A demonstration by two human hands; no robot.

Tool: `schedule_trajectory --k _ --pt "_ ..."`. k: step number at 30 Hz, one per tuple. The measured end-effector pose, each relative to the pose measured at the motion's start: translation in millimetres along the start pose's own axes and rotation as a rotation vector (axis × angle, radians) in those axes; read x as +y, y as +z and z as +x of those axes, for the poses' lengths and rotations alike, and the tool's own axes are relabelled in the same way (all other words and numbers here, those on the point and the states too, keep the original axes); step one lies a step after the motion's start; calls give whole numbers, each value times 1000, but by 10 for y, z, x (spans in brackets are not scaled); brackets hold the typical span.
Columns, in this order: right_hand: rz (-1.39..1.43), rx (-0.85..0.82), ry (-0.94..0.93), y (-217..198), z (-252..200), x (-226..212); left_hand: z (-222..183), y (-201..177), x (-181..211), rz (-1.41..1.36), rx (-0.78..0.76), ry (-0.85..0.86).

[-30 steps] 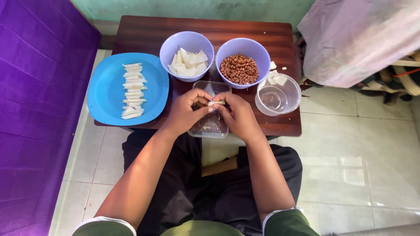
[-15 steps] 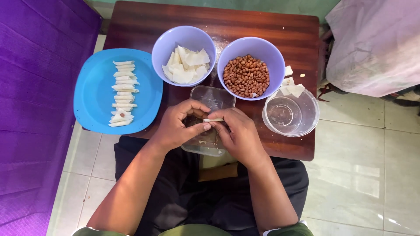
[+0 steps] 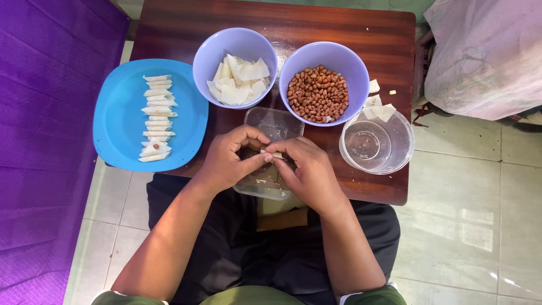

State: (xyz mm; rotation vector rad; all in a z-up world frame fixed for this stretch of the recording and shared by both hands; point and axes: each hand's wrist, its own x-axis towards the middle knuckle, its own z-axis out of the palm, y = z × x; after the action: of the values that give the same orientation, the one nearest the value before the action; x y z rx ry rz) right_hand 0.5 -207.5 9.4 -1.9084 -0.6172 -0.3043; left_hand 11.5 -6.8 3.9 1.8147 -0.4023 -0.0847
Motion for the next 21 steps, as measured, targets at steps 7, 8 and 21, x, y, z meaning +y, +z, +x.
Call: schedule_trajectory --k 7,8,21 --pt "24 -3 13 -20 4 -48 -15 -2 -25 -6 12 17" --pt "31 6 11 -19 8 -67 -19 3 -38 -13 28 19" --pt "77 78 -13 -5 -66 -12 -47 6 23 -79 65 17"
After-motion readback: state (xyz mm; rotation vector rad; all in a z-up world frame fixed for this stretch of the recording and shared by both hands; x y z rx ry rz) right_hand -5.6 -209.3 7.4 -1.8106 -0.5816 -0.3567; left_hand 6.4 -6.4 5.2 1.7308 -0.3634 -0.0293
